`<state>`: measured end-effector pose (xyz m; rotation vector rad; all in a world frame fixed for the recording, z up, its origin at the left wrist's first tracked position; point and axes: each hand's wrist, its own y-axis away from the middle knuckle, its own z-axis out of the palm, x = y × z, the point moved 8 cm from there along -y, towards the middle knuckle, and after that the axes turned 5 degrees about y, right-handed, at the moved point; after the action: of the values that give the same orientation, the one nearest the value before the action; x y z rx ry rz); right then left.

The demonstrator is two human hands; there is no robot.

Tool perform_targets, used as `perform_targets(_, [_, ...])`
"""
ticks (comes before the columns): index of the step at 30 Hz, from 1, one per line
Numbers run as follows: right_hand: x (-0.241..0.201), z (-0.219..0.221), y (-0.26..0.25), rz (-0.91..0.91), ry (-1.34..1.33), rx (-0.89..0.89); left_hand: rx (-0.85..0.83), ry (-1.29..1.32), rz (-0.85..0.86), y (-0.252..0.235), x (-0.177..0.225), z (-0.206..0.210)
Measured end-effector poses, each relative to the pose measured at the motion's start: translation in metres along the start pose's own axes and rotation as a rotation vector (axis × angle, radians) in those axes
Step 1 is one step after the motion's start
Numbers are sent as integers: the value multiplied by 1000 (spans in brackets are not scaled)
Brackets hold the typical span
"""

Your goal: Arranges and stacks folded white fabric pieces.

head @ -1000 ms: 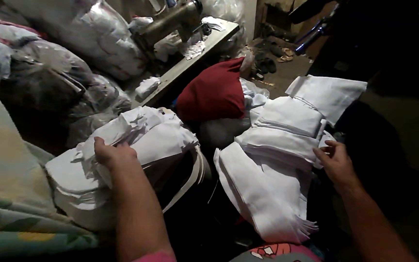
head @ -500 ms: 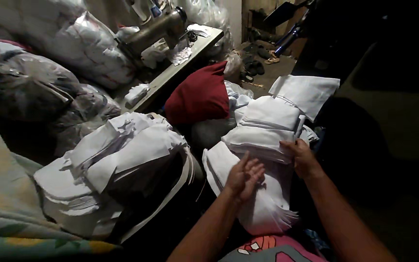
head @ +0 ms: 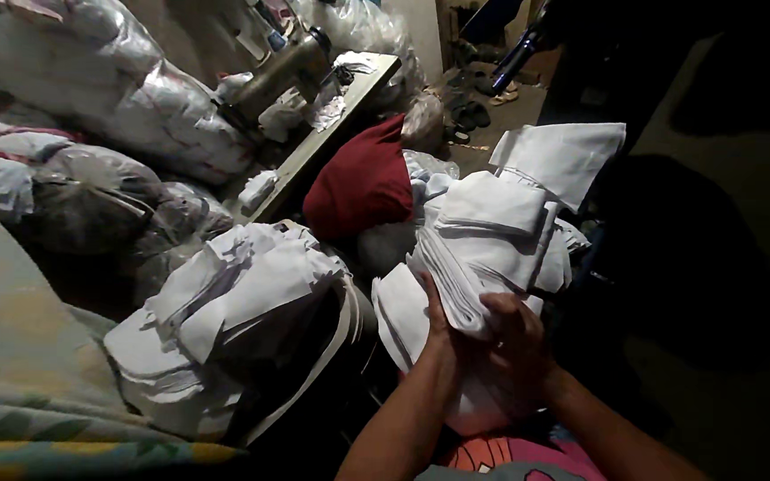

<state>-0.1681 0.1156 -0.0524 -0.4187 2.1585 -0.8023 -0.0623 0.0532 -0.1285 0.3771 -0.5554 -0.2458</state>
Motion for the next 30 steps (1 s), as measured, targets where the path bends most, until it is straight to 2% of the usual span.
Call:
perform_targets(2, [-10, -10, 8, -84, 46, 67, -104, 134, -10, -9, 1, -3])
perform_targets(4, [-13, -21, 13, -109, 24, 80, -180, 178, 59, -10, 14, 1])
perform_targets(8, [-8, -32, 21, -90, -12, 77, -154, 101, 242, 9, 48, 13])
perform_targets(10, [-4, -33, 25, -40, -60, 74, -142, 104, 262, 20, 57, 21])
perform_targets(13, [7, -31, 26, 158, -259, 21, -131, 79, 241, 31, 63, 20])
perform_targets(18, [24, -12, 29, 713, -862, -136, -102, -44, 336, 54, 86, 13])
perform_targets(22, [23, 7, 43, 1006, -1030, -226, 73, -169, 364, 66, 88, -6])
perform_targets(25, [20, 15, 50, 1074, -1016, -283, 192, -231, 346, 74, 85, -17])
perform_targets(30, [25, 22, 54, 1115, -1016, -329, 222, -259, 326, 75, 82, -30])
